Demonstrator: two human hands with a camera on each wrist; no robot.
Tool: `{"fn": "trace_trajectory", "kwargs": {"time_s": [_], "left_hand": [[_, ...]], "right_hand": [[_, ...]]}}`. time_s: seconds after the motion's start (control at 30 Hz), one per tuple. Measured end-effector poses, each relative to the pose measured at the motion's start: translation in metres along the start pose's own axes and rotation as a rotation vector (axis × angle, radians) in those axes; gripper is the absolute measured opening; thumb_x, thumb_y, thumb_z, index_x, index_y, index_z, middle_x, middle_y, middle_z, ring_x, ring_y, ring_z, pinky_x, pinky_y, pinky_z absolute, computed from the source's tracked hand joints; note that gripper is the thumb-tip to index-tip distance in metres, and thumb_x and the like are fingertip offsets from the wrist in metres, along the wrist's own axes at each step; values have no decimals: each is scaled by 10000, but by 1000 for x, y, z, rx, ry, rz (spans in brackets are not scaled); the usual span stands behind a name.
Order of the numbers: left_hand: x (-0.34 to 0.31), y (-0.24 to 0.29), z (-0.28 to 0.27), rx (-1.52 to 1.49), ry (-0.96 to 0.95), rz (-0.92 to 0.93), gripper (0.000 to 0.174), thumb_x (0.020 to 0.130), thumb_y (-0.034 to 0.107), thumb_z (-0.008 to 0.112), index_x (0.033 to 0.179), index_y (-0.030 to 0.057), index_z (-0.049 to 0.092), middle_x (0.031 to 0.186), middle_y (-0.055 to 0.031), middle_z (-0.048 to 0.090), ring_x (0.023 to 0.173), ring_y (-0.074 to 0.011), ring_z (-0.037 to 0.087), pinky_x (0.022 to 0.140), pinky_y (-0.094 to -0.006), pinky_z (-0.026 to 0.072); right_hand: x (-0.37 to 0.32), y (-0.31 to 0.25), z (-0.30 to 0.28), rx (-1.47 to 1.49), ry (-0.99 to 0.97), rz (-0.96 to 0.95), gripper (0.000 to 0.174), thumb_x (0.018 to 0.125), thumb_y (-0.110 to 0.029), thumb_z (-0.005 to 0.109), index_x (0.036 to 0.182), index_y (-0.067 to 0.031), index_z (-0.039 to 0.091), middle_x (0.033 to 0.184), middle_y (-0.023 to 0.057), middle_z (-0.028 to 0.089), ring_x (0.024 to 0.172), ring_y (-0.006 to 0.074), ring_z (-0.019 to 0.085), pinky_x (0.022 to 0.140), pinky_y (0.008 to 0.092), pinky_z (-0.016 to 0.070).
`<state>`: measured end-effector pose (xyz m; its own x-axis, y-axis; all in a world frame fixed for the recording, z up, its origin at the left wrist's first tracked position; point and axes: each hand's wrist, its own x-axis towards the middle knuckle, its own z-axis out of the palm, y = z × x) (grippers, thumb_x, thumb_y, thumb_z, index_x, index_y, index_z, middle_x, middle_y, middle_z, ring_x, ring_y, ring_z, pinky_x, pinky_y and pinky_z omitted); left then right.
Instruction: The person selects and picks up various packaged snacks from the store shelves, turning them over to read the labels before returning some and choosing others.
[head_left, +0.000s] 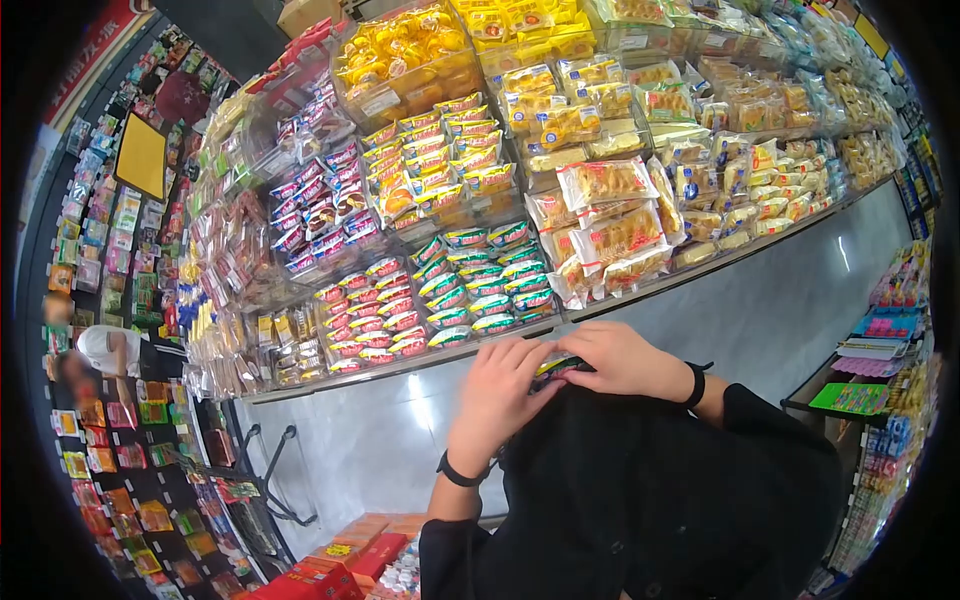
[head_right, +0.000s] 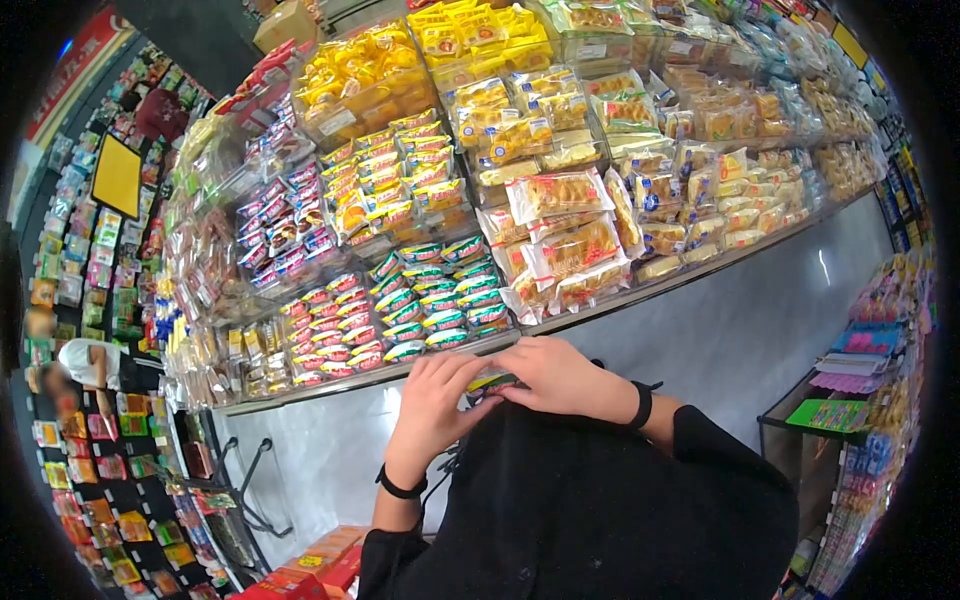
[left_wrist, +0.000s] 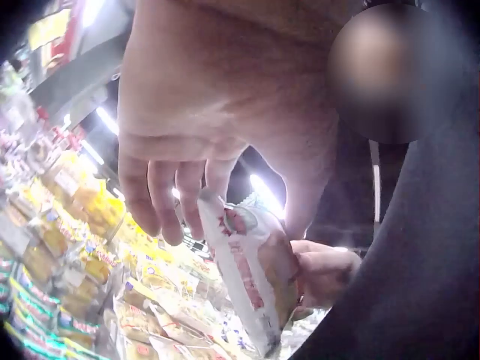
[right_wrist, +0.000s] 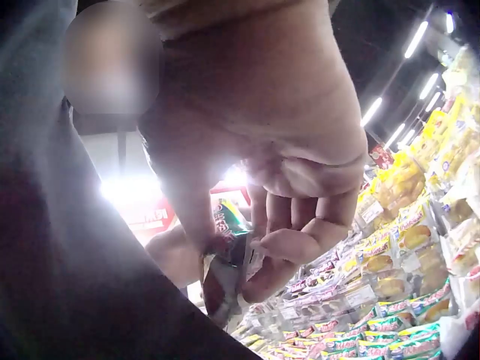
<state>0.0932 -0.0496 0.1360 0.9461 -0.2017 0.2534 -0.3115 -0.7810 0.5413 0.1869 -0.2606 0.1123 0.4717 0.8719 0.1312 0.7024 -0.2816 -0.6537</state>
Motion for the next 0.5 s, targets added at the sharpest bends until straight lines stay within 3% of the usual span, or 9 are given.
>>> {"fn": "trace_trajectory", "kwargs": {"time_s": [0.03, 0.13, 0.3, 0.47, 0.5], "left_hand": [[1, -1, 4, 3, -28, -2, 517, 760, 198, 855, 1215, 51, 659, 1147, -98, 688, 1071, -298, 642, 908, -408, 486], [8, -3, 14, 83, -32, 3, 444, 791, 171, 819, 1190, 55, 665, 1114, -89, 691, 1052, -278, 647, 884, -404, 482], [16, -26, 27, 154, -44, -6, 385, 801, 153, 798, 1155, 64, 678, 1112, -89, 695, 1048, -278, 658, 879, -408, 492], [38, -96, 44, 226, 94, -45, 412, 783, 139, 797, 1173, 70, 684, 1165, -110, 706, 1098, -296, 653, 912, -435, 495], [46, -113, 51, 227, 53, -121, 426, 776, 150, 797, 1180, 74, 688, 1134, -112, 710, 1071, -308, 660, 912, -443, 497]], "right_hand": [[0, -1, 0, -53, 24, 6, 400, 804, -230, 783, 1134, -42, 656, 921, 122, 666, 928, 304, 648, 807, 407, 534], [-2, 6, 7, -97, 122, 17, 399, 797, -210, 788, 1132, -40, 655, 899, 108, 649, 909, 288, 634, 784, 398, 525], [-2, 14, 9, -128, 297, -11, 362, 828, -191, 773, 1134, -43, 650, 995, 107, 664, 987, 297, 625, 866, 408, 507], [-19, 20, -12, -146, 418, 71, 346, 860, -184, 751, 1150, -32, 639, 1114, 127, 669, 1068, 314, 620, 934, 415, 497], [-26, 24, -11, -138, 425, 87, 335, 867, -179, 743, 1146, -23, 640, 1144, 129, 673, 1082, 315, 618, 950, 412, 495]]}}
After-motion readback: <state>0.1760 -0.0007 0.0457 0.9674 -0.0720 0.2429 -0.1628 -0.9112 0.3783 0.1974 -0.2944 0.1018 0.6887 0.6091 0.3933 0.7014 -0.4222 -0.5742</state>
